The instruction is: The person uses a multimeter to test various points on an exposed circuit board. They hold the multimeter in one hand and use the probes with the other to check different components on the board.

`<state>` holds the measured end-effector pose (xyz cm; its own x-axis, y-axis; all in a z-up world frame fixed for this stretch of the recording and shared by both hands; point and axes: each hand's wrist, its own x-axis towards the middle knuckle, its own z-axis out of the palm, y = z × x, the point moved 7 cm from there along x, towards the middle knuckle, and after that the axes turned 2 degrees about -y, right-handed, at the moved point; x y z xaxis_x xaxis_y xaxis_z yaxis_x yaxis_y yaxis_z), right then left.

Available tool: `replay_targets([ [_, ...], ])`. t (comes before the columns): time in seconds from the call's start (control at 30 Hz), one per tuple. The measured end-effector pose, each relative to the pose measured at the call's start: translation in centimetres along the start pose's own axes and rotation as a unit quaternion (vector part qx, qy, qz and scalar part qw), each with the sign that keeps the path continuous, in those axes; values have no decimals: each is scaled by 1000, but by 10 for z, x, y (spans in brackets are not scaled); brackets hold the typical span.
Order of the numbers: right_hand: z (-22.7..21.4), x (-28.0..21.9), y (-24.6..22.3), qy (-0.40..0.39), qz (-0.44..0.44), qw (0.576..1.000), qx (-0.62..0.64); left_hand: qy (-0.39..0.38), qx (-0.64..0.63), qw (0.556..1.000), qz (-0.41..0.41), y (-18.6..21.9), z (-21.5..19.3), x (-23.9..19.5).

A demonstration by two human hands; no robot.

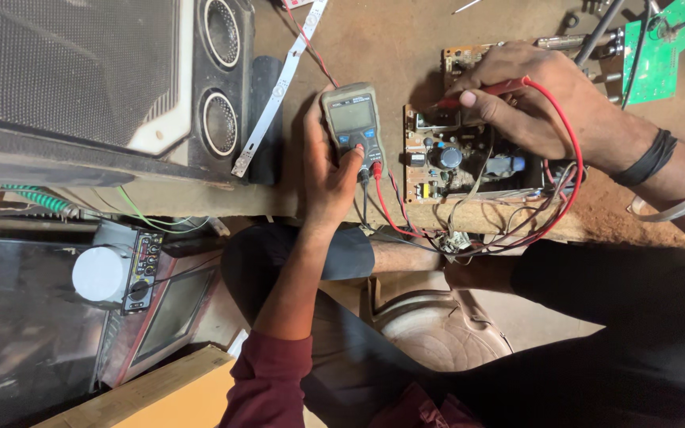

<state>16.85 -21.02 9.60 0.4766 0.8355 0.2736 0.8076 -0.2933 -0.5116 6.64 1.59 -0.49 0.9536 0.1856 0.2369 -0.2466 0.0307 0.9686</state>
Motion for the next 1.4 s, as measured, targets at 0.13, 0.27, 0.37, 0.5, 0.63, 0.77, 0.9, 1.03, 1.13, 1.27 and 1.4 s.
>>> replay_targets([
  [0.13, 1, 0, -2, -14, 12, 1000, -13, 5, 25, 999, 21, 2, 0, 0],
  [0.27, 0, 2, -9, -21, -2, 1000, -15, 3, 44, 999, 26, 4, 0, -2],
  [0.37, -1, 6, -14, -23, -7, 999, -29, 3, 21, 1000, 11, 3, 0, -2],
  [0.5, -11, 7, -22, 5, -20, 1000, -23, 1, 29, 999, 26, 4, 1, -1],
  [0.63, -2, 3, 4, -38, 195, 978, 57, 16, 70, 997, 26, 3, 0, -1],
  [0.77, 9, 17, -20, -70, -8, 994, -79, 24, 87, 996, 24, 5, 1, -1],
  [0.9, 46, 26, -5, -178, 46, 976, -115, 31, 107, 993, 40, 10, 2, 0],
  [1.03, 57, 26, 4, -219, 76, 970, -67, 25, 92, 995, 37, 12, 2, 0],
  [1.13, 60, 23, 14, -247, 139, 955, -84, 24, 80, 996, 22, 9, 1, -2],
  [1.27, 52, 29, -3, -176, 29, 982, -65, 19, 84, 996, 38, 10, 1, -3],
  [1.4, 51, 27, 0, -180, 52, 980, -69, 20, 92, 995, 38, 11, 2, -3],
])
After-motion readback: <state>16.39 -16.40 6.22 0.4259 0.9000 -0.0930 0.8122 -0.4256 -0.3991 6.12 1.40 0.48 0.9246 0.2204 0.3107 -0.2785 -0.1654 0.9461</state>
